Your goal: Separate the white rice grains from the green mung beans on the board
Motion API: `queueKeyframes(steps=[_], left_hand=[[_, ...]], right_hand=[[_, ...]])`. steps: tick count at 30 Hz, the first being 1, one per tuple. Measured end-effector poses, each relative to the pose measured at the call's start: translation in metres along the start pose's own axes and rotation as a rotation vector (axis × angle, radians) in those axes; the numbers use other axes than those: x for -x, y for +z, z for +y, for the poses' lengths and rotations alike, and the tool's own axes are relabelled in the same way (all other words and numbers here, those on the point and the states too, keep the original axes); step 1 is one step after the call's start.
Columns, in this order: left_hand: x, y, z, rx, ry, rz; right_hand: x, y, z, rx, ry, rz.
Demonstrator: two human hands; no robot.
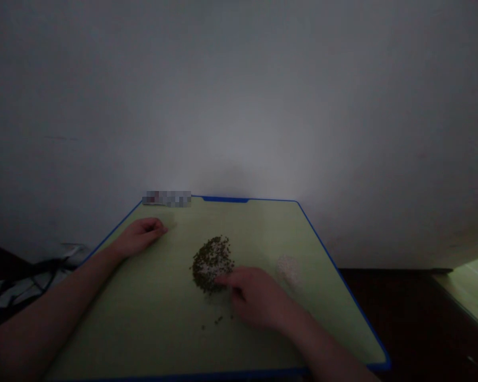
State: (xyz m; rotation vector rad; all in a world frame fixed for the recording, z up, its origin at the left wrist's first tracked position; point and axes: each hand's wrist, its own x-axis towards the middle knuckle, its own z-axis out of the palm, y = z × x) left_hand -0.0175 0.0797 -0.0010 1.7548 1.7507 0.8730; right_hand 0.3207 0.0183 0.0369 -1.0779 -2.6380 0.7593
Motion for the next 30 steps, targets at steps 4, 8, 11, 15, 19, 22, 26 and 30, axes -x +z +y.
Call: queueKeyframes(steps=[4, 8, 11, 15, 19, 22, 26, 30], left_hand=[[0.0, -0.001, -0.001, -0.03, 0.005, -0.006], [-0.002, -0.002, -0.006, -0.064, 0.036, -0.005], [-0.003, -0.002, -0.006, -0.074, 0.039, -0.01], [-0.001, -0.003, 0.0, -0.068, 0.028, -0.003], [0.0, -0.002, 0.002, -0.056, 0.024, 0.012], [0.0, -0.002, 0.0, -0.034, 0.022, 0.006], [0.0, -0.001, -0.001, -0.013, 0.002, -0.008], [0.0, 0.0, -0.002, -0.02, 0.009, -0.008]], right_hand=[[-0.004, 0.002, -0.005, -0.009, -0.07, -0.046], [0.002, 0.005, -0.012, -0.001, -0.066, -0.086], [0.01, 0.006, -0.017, -0.016, -0.039, -0.096], [0.02, 0.009, -0.019, -0.047, 0.01, -0.092], [0.029, 0.014, -0.014, -0.098, 0.061, -0.042], [0.036, 0.017, -0.011, -0.121, 0.122, -0.002], [0.043, 0.019, -0.012, -0.143, 0.15, -0.025], [0.051, 0.022, -0.014, -0.163, 0.135, -0.038]])
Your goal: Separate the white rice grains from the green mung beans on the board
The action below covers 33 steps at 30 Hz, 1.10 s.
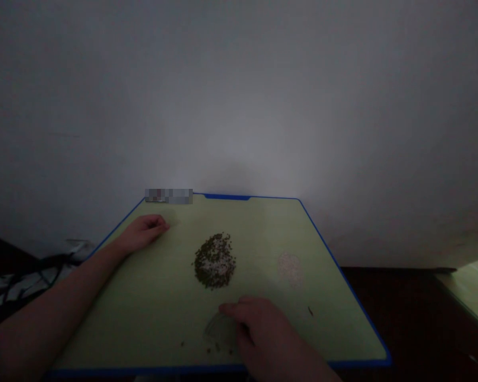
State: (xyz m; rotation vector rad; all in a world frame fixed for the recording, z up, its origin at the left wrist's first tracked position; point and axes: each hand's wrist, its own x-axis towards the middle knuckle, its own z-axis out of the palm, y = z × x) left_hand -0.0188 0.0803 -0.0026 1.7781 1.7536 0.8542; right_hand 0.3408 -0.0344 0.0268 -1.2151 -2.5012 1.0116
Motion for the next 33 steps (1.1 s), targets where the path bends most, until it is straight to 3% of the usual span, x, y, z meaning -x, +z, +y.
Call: queueKeyframes(steps=[6, 12, 18, 26, 33], left_hand=[[0.0, 0.0, -0.002, 0.015, 0.01, -0.002], [-0.001, 0.0, -0.002, -0.007, 0.028, 0.005], [-0.003, 0.001, -0.009, -0.002, 0.035, 0.011], [-0.001, 0.0, -0.005, -0.011, 0.0, 0.006], [-0.001, 0.002, -0.006, 0.006, 0.0, 0.012]], right_hand=[[0.001, -0.001, 0.001, -0.007, -0.017, -0.005], [-0.038, -0.006, -0.033, 0.026, -0.24, -0.062], [-0.071, 0.009, -0.051, 0.125, -0.406, -0.224], [-0.051, 0.003, -0.033, 0.124, -0.326, -0.222], [-0.022, -0.001, -0.019, 0.067, -0.136, -0.126]])
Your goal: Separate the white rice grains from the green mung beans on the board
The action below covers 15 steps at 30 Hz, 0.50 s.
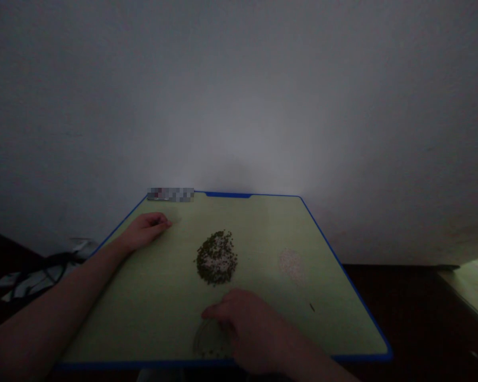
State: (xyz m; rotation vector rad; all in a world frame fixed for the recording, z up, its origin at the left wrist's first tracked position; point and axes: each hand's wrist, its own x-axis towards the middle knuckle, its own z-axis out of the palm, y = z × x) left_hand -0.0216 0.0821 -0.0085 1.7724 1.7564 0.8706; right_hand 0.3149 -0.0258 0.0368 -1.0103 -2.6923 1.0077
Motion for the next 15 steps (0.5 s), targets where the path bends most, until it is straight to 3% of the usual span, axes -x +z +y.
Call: queueKeyframes(steps=[6, 15], left_hand=[[0.0, 0.0, 0.003, 0.005, 0.005, 0.012], [0.002, -0.001, 0.008, 0.004, -0.008, 0.012]], right_hand=[[0.018, 0.004, 0.004, -0.099, 0.066, 0.061], [0.021, 0.009, 0.002, -0.16, 0.088, 0.07]])
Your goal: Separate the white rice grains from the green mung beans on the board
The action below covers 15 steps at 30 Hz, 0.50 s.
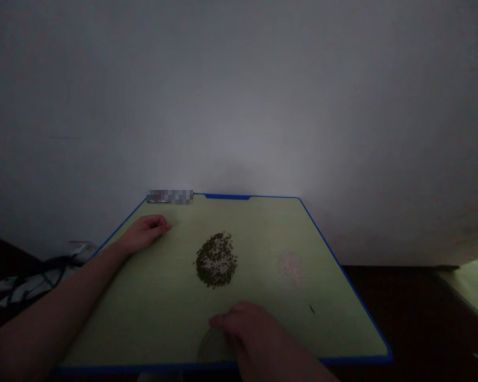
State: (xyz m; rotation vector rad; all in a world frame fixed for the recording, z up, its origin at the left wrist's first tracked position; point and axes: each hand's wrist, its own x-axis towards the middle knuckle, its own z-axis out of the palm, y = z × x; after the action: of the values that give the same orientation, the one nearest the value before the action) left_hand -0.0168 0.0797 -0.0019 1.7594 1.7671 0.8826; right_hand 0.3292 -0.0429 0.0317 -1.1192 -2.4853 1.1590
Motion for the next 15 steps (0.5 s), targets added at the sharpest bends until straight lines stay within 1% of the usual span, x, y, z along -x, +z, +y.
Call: queueKeyframes(steps=[10, 13, 15], left_hand=[[-0.002, -0.002, -0.008, -0.017, 0.034, -0.018], [-0.002, -0.002, -0.006, -0.004, 0.038, -0.017], [-0.001, -0.002, -0.004, 0.002, 0.032, -0.014]], right_hand=[[0.004, 0.0, -0.002, -0.011, 0.016, -0.01], [0.007, -0.002, 0.002, -0.046, 0.006, 0.024], [0.009, -0.004, 0.008, -0.061, 0.028, 0.059]])
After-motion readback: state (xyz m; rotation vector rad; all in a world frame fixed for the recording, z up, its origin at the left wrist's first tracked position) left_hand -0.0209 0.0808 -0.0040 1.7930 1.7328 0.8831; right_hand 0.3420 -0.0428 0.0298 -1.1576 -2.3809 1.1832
